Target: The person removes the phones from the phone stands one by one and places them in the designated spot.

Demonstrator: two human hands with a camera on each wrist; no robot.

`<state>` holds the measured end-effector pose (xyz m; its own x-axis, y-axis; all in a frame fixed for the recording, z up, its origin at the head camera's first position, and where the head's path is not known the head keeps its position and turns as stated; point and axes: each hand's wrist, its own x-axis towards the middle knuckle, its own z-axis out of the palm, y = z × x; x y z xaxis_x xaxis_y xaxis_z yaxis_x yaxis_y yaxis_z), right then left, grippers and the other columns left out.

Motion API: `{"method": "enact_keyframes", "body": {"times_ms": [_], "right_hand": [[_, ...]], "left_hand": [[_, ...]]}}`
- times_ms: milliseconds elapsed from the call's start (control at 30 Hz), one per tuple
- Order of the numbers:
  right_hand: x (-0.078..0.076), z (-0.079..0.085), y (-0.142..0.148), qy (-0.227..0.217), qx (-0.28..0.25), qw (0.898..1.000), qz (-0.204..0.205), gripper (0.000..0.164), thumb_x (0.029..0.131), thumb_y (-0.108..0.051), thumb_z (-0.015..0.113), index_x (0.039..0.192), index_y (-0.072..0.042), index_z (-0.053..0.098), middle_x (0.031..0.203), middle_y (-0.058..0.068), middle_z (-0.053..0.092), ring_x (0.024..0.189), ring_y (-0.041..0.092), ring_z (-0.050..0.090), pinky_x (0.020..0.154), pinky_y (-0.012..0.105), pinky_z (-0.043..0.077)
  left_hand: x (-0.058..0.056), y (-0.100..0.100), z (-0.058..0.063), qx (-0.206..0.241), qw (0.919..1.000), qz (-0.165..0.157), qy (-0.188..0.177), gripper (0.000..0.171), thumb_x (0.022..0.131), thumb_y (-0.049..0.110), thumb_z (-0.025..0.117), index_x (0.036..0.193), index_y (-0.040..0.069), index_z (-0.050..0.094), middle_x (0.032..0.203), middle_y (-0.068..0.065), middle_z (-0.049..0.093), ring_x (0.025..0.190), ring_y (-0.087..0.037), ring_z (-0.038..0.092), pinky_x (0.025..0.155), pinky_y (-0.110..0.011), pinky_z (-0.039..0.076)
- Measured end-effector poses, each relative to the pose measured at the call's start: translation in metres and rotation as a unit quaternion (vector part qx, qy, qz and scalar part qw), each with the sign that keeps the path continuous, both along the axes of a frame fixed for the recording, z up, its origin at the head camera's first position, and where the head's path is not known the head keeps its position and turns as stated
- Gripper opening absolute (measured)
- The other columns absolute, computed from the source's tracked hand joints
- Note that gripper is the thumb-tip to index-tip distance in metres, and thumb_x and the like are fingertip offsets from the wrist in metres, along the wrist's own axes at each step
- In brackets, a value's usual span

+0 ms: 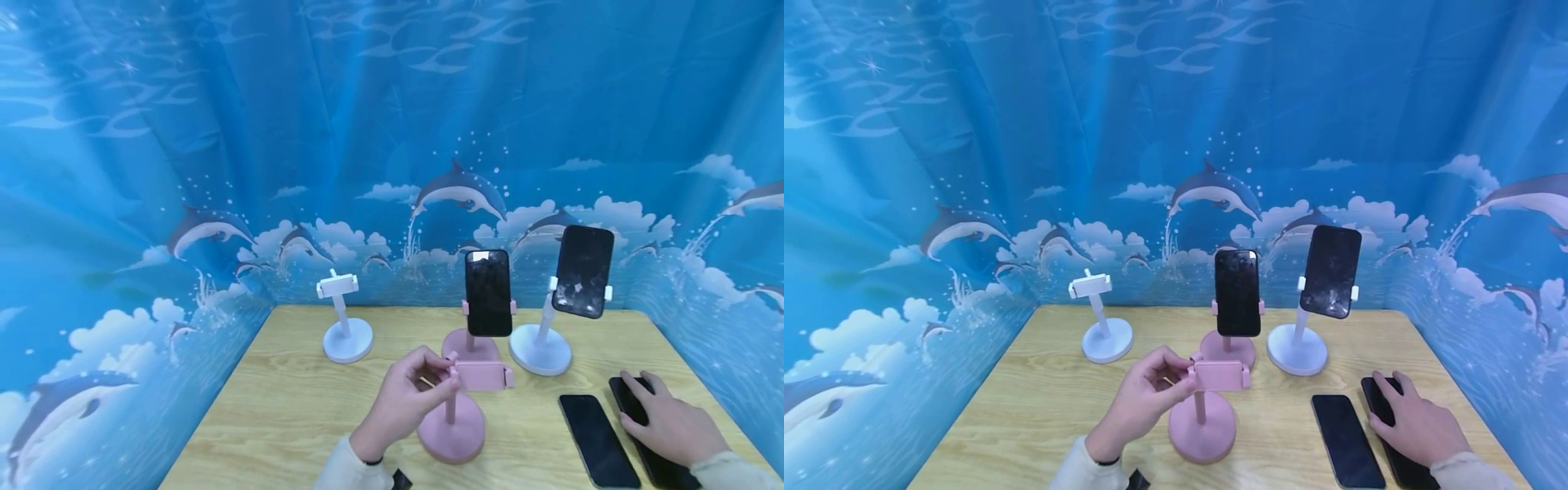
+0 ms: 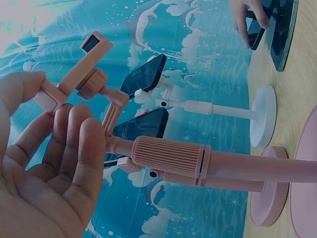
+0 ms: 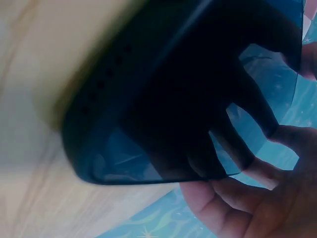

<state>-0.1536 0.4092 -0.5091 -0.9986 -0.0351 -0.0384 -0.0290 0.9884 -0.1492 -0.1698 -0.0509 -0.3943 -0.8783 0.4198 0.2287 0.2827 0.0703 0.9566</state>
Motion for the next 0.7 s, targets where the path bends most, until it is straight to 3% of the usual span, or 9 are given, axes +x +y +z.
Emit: {"method": "enact_keyframes", "body": {"times_ms": [267, 400, 567, 700], "right_hand": [[-0.001, -0.004, -0.004, -0.031, -0.003, 0.999, 0.015, 0.090, 0.094, -0.061, 0.064, 0.150, 0.007, 0.043, 0.139, 0.049, 0.035, 0.059, 0.019, 0.060, 0.046, 0.042, 0.045], [0.000, -0.002, -0.009, -0.026, 0.018, 0.999, 0.018, 0.086, 0.096, -0.059, 0.063, 0.147, 0.007, 0.047, 0.138, 0.050, 0.036, 0.071, 0.033, 0.066, 0.051, 0.049, 0.050], [0.002, -0.005, -0.013, -0.019, 0.044, 0.999, 0.016, 0.076, 0.098, -0.055, 0.062, 0.144, 0.004, 0.052, 0.136, 0.049, 0.039, 0.085, 0.053, 0.063, 0.058, 0.058, 0.053], [0.003, -0.009, -0.016, -0.018, 0.043, 0.999, 0.011, 0.075, 0.098, -0.056, 0.062, 0.142, 0.005, 0.054, 0.131, 0.049, 0.043, 0.089, 0.057, 0.060, 0.060, 0.061, 0.053]], "left_hand": [[0.000, 0.000, 0.001, -0.001, 1.0000, 0.000, -0.002, 0.018, 0.095, 0.023, 0.076, 0.107, 0.011, 0.070, 0.103, -0.003, 0.071, 0.090, -0.016, 0.067, 0.074, -0.025, 0.058], [0.000, 0.001, 0.001, -0.002, 1.0000, 0.000, 0.001, 0.018, 0.096, 0.023, 0.076, 0.107, 0.011, 0.070, 0.103, -0.003, 0.071, 0.090, -0.015, 0.067, 0.074, -0.025, 0.058], [0.000, 0.001, 0.001, 0.000, 1.0000, -0.002, 0.001, 0.018, 0.096, 0.023, 0.076, 0.107, 0.010, 0.069, 0.103, -0.004, 0.071, 0.089, -0.015, 0.066, 0.074, -0.025, 0.058], [0.000, 0.001, 0.001, 0.002, 1.0000, -0.002, 0.003, 0.018, 0.096, 0.023, 0.076, 0.107, 0.010, 0.070, 0.102, -0.004, 0.071, 0.089, -0.015, 0.067, 0.074, -0.025, 0.058]]}}
